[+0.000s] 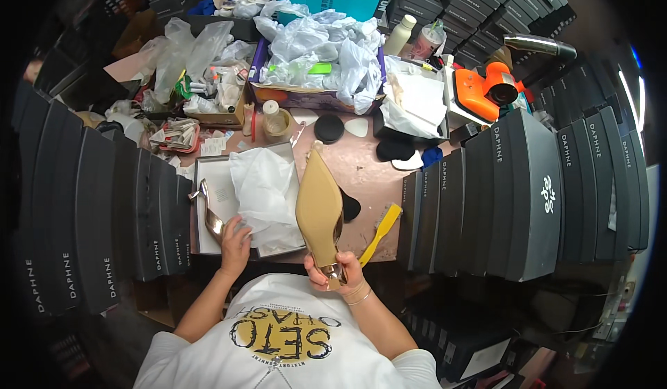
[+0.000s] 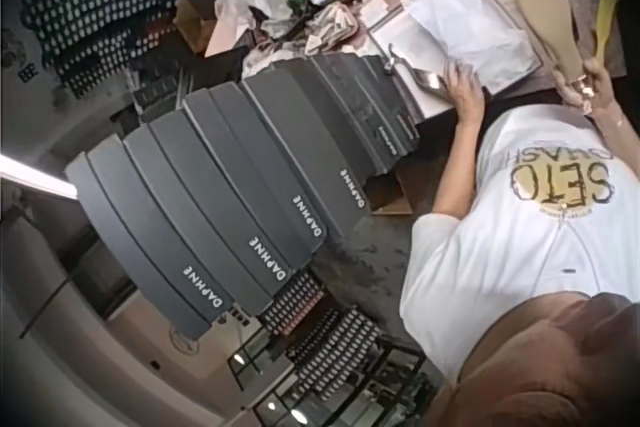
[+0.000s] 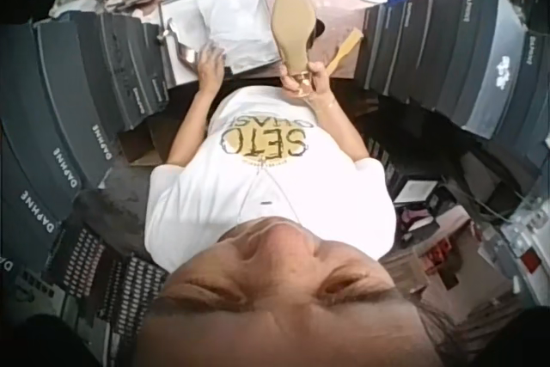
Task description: Cleaning a pair of gold high-heeled shoes and packing them into a shoebox.
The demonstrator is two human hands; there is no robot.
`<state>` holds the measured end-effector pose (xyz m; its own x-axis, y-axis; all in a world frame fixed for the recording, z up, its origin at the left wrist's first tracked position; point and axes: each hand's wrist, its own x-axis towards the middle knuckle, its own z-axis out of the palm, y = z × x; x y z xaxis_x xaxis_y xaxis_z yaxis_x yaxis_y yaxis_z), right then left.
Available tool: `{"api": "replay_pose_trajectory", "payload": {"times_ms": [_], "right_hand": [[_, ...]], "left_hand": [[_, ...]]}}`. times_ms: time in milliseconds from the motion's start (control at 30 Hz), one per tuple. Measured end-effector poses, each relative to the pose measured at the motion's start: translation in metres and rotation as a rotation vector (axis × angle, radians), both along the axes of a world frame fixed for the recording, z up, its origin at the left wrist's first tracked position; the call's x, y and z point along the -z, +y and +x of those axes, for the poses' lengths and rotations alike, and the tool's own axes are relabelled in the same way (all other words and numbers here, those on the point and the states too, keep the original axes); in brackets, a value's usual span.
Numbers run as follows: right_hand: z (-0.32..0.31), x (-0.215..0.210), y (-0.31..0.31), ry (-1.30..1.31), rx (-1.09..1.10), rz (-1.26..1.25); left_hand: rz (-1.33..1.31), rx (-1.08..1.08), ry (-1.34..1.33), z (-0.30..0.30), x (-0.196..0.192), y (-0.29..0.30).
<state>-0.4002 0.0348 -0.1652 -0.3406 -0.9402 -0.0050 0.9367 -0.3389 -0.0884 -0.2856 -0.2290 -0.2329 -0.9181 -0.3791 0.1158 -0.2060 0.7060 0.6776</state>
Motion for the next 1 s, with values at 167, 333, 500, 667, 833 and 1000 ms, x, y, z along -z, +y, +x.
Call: {"api": "replay_pose_trajectory", "payload": {"times_ms": [167,333,500,667,833,1000], "right_hand": [[0.003,-0.019,-0.002,-0.071,-0.03,0.08],[0.015,-0.039,-0.049,0.023,-0.215,0.534],[0.003,-0.025,-0.031,1.196,-0.092,0.887],[-0.039,0.03,0.061,1.216,0.251,1.59],[-0.118,0.045,0.033,1.521,0.52,1.481],[-0.174,0.071,-0.063,1.961,0.403,1.362]], "left_hand": [[0.434,0.096,-0.004,-0.015,-0.078,0.024],[1.457,0.252,-0.247,-0.03,-0.109,0.056],[1.507,-0.195,-0.02,-0.037,-0.113,0.041],[1.424,-0.19,0.048,-0.02,-0.106,0.027],[1.45,-0.281,-0.044,-0.028,-0.116,0.065],[1.321,-0.278,-0.05,-0.046,-0.129,0.076]]}}
